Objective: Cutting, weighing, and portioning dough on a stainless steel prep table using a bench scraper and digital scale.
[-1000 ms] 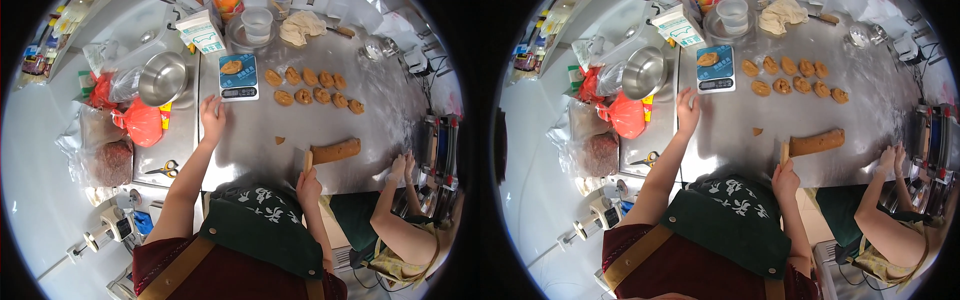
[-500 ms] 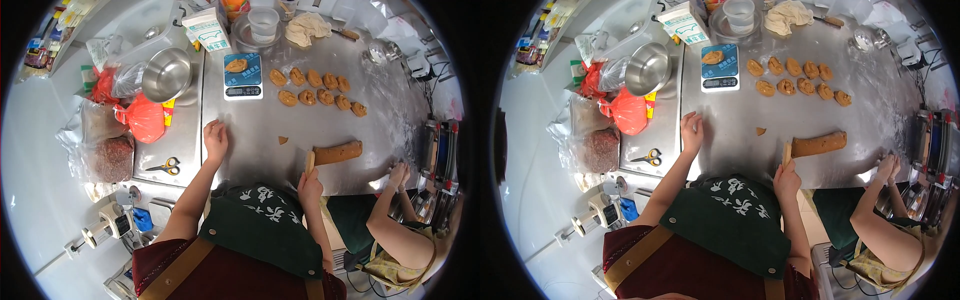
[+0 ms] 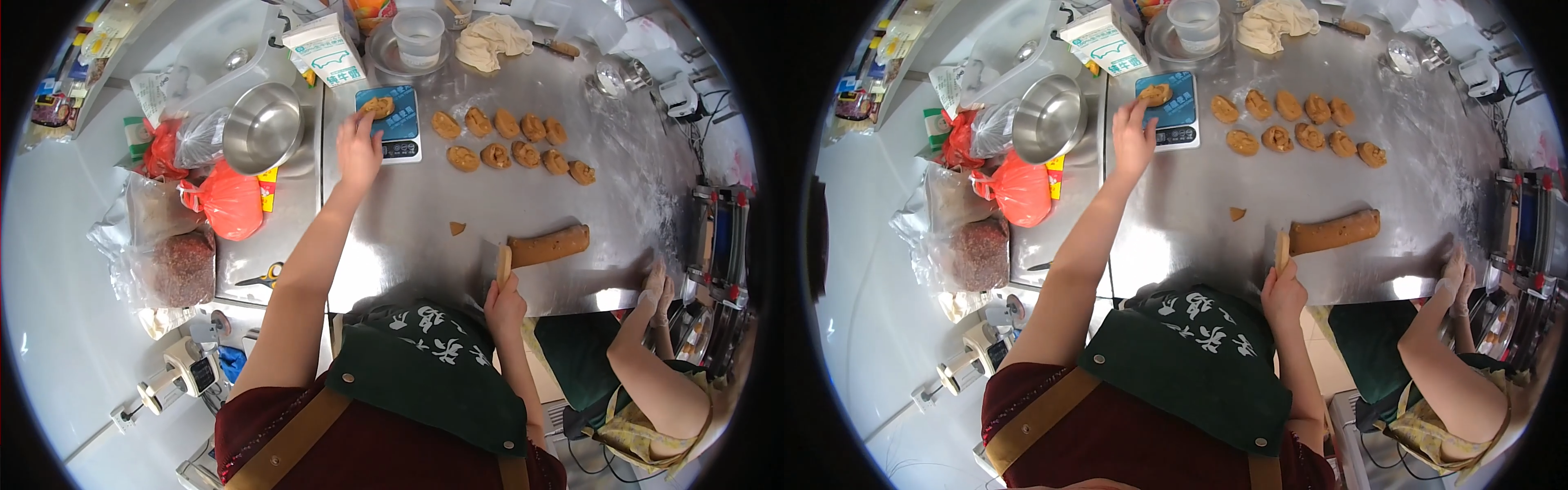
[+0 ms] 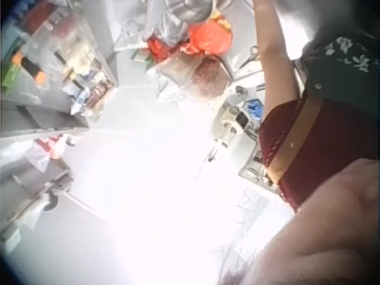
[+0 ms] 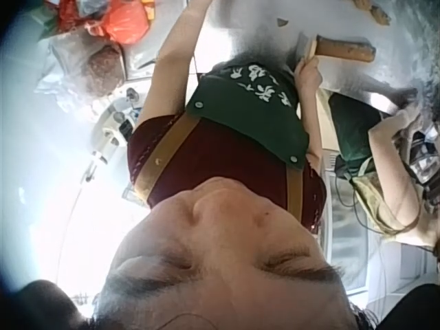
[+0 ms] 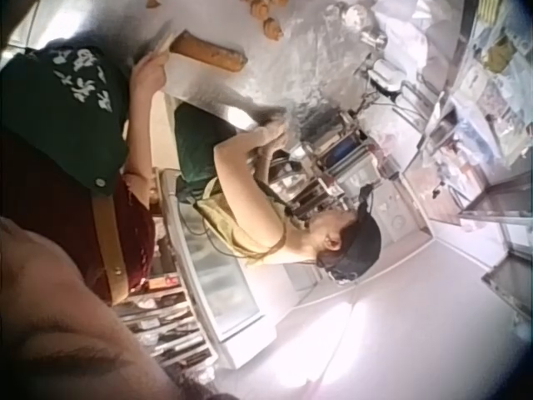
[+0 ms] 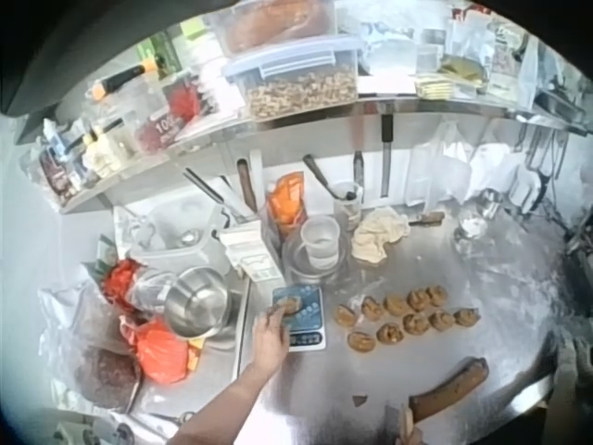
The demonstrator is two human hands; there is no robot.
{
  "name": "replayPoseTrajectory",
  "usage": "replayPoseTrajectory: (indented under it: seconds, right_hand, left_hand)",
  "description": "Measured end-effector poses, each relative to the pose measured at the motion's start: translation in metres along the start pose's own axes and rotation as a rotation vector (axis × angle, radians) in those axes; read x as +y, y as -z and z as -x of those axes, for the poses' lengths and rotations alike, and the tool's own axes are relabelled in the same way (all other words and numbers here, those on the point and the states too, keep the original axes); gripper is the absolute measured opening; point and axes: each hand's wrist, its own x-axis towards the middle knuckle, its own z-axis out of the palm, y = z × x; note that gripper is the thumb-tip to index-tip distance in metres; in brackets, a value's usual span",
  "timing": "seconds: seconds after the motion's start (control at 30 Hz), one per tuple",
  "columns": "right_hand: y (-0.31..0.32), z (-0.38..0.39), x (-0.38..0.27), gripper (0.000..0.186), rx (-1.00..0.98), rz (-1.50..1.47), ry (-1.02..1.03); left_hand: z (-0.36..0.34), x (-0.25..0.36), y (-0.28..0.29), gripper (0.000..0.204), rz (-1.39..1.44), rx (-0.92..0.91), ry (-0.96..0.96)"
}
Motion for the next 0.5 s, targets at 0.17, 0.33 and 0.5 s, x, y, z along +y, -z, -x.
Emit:
replayPoseTrajectory:
  seconds: [0.17,0.33,0.5]
  right_hand:
    - [-0.002,0.001,0.001,0.035,-0.002,-0.003,-0.009]
    - [0.001,0.0,-0.004,0.032,0.009,-0.036,-0.02]
    - [-0.001,0.0,0.0,0.031,0.005,-0.023,-0.003]
  left_hand:
    - [-0.041,-0.006,-0.02,0.024,-0.186,-0.055,-0.052]
    - [-0.047,-0.011,-0.023,0.013,-0.156,-0.02,-0.113]
    - [-0.027,0.019,-0.003,0.009,0.106,0.083,-0.052]
